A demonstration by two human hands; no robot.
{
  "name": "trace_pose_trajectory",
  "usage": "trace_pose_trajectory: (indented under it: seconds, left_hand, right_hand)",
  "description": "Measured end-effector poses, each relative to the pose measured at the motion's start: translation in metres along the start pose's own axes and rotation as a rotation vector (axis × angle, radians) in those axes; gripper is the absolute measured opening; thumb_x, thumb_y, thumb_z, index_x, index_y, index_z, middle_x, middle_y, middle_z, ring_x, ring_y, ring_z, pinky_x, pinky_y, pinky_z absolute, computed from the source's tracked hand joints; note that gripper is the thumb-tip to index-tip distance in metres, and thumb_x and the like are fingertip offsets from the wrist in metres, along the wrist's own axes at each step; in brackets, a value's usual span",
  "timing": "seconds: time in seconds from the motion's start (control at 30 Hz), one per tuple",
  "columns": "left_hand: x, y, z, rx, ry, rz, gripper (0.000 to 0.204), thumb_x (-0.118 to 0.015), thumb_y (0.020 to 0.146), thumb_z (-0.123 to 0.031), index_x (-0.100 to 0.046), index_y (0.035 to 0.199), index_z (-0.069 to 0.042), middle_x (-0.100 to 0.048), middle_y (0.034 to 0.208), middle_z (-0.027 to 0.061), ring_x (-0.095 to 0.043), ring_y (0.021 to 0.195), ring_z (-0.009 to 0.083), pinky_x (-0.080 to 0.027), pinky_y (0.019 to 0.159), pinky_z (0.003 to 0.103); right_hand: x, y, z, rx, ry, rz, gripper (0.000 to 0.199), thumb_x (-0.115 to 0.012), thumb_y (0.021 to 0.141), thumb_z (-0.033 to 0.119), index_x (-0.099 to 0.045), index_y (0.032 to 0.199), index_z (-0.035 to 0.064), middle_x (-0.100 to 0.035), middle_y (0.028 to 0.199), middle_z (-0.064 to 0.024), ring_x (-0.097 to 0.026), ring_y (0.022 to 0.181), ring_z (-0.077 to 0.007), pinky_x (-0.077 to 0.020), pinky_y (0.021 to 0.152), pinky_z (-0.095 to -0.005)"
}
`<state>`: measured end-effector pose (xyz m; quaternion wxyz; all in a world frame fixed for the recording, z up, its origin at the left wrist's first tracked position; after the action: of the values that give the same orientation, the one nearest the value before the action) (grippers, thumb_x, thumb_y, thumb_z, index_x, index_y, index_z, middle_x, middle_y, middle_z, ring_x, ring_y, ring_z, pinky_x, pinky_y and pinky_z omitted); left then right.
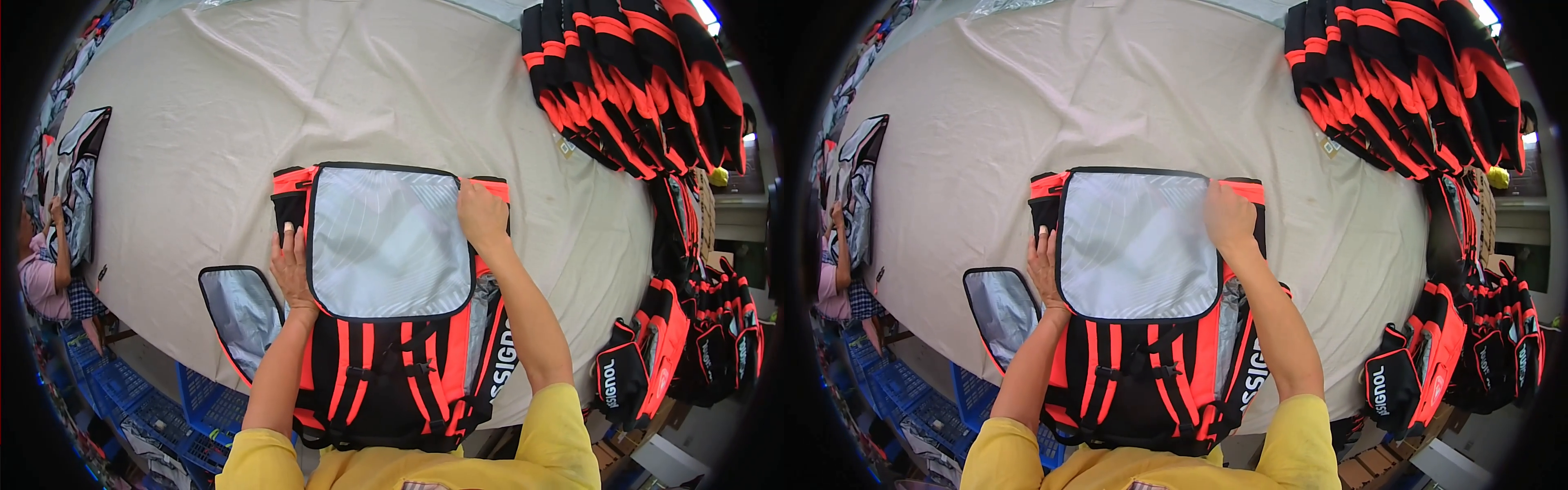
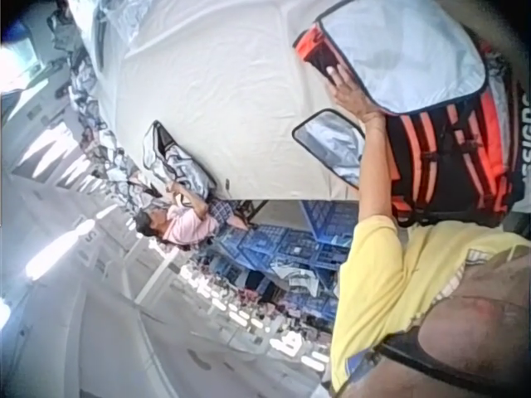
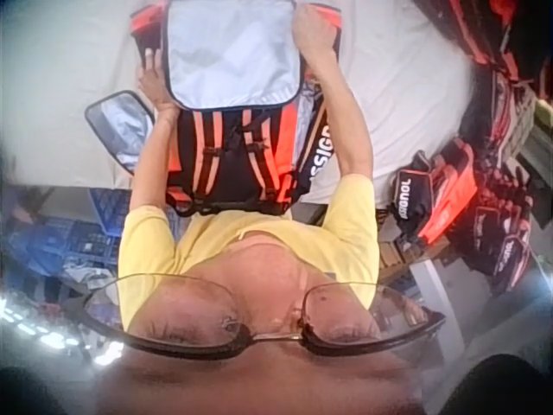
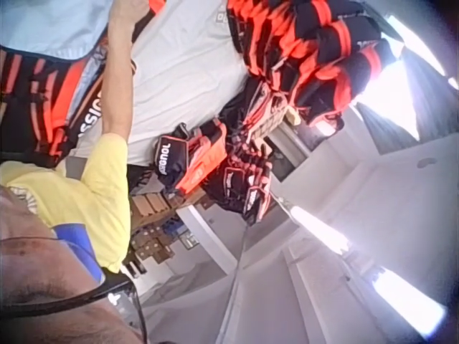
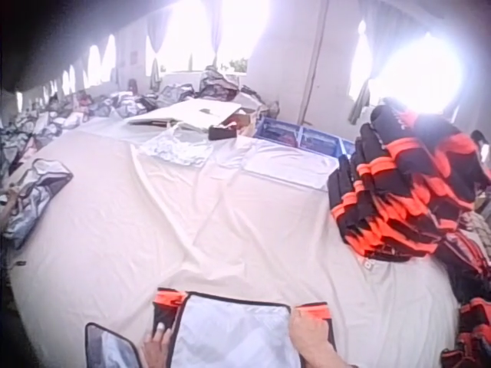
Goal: Organizing and checking red and black backpacks on a manufacturing floor and placing them into crates.
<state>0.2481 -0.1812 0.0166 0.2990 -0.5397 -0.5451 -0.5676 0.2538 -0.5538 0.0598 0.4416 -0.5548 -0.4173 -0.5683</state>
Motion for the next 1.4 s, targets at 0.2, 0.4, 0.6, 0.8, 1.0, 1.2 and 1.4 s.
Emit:
trace_pose_trajectory:
  seconds: [0.2, 0.4, 0.6, 0.8, 1.0, 1.2, 1.4]
  left_hand:
    - [-0.004, 0.000, -0.001, -0.010, 0.019, 0.012, 0.067, -0.058, 0.095, -0.031, -0.038, 0.158, -0.016, -0.036, 0.165, 0.0031, -0.031, 0.151, 0.0329, -0.034, 0.115, 0.047]
    - [0.000, -0.001, 0.001, -0.012, 0.020, 0.001, 0.067, -0.058, 0.096, -0.031, -0.038, 0.158, -0.015, -0.037, 0.164, 0.0042, -0.031, 0.151, 0.0337, -0.034, 0.114, 0.048]
    - [0.004, 0.000, -0.002, -0.001, -0.018, 0.005, 0.064, -0.056, 0.097, -0.029, -0.040, 0.157, -0.014, -0.037, 0.164, 0.0059, -0.031, 0.151, 0.0354, -0.033, 0.115, 0.049]
    - [0.001, 0.001, 0.000, 0.018, -0.015, 0.036, 0.063, -0.057, 0.097, -0.026, -0.041, 0.156, -0.014, -0.037, 0.164, 0.0054, -0.032, 0.150, 0.0352, -0.033, 0.115, 0.050]
    - [0.004, 0.000, 0.001, 0.024, -0.032, 0.027, 0.062, -0.056, 0.097, -0.026, -0.041, 0.156, -0.014, -0.037, 0.163, 0.0051, -0.032, 0.150, 0.0351, -0.033, 0.116, 0.049]
    - [0.002, 0.001, -0.003, 0.013, -0.018, 0.020, 0.061, -0.054, 0.098, -0.027, -0.041, 0.156, -0.014, -0.036, 0.164, 0.0055, -0.032, 0.150, 0.0350, -0.033, 0.115, 0.048]
    - [-0.002, -0.001, -0.001, -0.001, 0.025, 0.022, 0.064, -0.055, 0.097, -0.030, -0.040, 0.157, -0.013, -0.036, 0.164, 0.0057, -0.031, 0.150, 0.0350, -0.033, 0.115, 0.049]
  right_hand:
    - [0.002, 0.017, -0.008, -0.018, 0.073, 0.135, 0.022, -0.064, 0.094, 0.021, -0.071, 0.105, 0.0032, -0.074, 0.093, -0.0187, -0.072, 0.082, -0.0409, -0.0580, 0.072, -0.0526]
    - [0.012, 0.028, -0.003, 0.010, 0.065, 0.186, 0.021, -0.062, 0.091, 0.018, -0.072, 0.089, 0.0004, -0.073, 0.089, -0.0230, -0.072, 0.085, -0.0434, -0.0572, 0.074, -0.0540]
    - [0.008, 0.033, 0.001, -0.028, 0.035, 0.256, 0.021, -0.059, 0.088, 0.016, -0.072, 0.088, -0.0005, -0.073, 0.091, -0.0263, -0.071, 0.086, -0.0461, -0.0570, 0.075, -0.0551]
    - [0.014, 0.043, 0.002, -0.035, 0.053, 0.190, 0.016, -0.060, 0.084, 0.008, -0.073, 0.085, -0.0012, -0.073, 0.091, -0.0271, -0.073, 0.085, -0.0456, -0.0589, 0.070, -0.0519]
    - [0.006, 0.033, 0.005, 0.000, 0.044, 0.155, 0.016, -0.060, 0.085, 0.010, -0.073, 0.086, 0.0004, -0.073, 0.086, -0.0252, -0.074, 0.080, -0.0430, -0.0590, 0.067, -0.0505]
    - [-0.021, 0.019, -0.006, -0.002, 0.014, 0.055, 0.021, -0.061, 0.090, 0.020, -0.074, 0.091, 0.0030, -0.072, 0.076, -0.0195, -0.071, 0.069, -0.0389, -0.0571, 0.062, -0.0501]
    - [-0.007, -0.003, -0.017, -0.044, 0.310, -0.197, 0.028, -0.063, 0.096, 0.026, -0.075, 0.110, 0.0052, -0.074, 0.087, -0.0182, -0.072, 0.077, -0.0366, -0.0567, 0.068, -0.0457]
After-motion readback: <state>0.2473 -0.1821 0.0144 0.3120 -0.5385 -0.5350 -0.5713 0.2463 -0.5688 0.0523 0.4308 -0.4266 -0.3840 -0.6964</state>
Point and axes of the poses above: each hand's wrist, its own y-axis towards the middle knuckle, its own x-axis out of the back of the hand, z = x × y, the point moved 7 cm from there along y, towards the middle knuckle
